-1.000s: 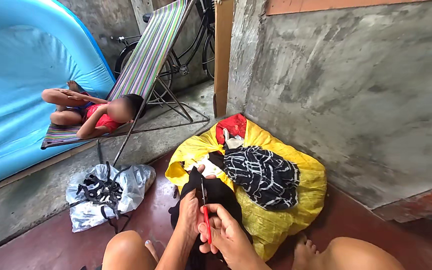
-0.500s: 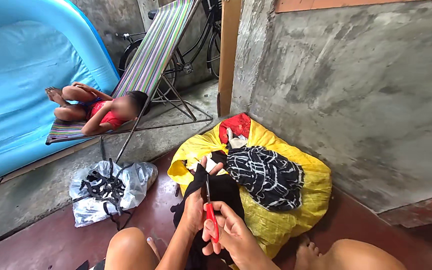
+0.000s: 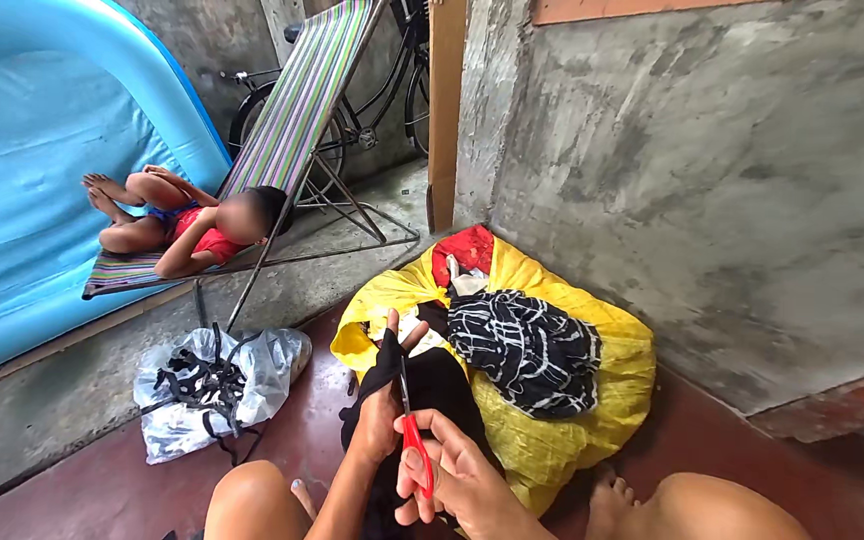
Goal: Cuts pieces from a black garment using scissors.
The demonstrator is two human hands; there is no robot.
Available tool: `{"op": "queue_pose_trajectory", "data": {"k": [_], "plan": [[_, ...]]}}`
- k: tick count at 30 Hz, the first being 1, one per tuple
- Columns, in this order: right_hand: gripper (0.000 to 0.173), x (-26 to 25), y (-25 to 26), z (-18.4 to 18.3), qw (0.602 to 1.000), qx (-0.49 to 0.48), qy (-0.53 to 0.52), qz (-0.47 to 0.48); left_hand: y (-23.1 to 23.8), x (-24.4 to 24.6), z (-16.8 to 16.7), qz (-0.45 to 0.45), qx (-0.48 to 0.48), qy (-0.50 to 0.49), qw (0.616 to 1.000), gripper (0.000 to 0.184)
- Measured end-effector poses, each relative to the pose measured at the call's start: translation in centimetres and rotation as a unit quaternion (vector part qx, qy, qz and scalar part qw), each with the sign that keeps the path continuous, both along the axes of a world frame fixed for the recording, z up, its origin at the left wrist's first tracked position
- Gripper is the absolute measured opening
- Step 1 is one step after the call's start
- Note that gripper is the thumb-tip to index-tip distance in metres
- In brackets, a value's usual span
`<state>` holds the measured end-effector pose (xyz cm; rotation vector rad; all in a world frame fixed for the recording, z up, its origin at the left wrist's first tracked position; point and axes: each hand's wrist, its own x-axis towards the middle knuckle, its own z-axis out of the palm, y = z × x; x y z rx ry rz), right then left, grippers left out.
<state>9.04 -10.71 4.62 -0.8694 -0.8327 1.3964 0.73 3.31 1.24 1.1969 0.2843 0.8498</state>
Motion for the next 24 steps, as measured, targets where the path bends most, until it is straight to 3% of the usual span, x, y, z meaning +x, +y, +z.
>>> {"op": "queue_pose_trajectory", "data": {"k": [18,20,22,24], "plan": [[0.037,0.3,0.4,0.5,0.998,0.002,0.012,-0.058,-1.0,0.3,-0.5,-0.017,0.095,0.031,0.995,0.058],[0.037,0.3,0.5,0.4,0.998,0.008,0.012,-0.062,-1.6,0.0,-0.1,-0.015,0.068,0.039,0.997,0.055],[0.037,0.4,0.6,0.3,0.998,0.01,0.007,-0.065,-2.8,0.2,0.4,0.035,-0.037,0.04,0.998,0.041],[0.036,0.4,0.6,0.3,0.998,0.008,0.007,-0.066,-3.0,0.2,0.3,0.025,-0.08,0.032,0.996,0.041]]}}
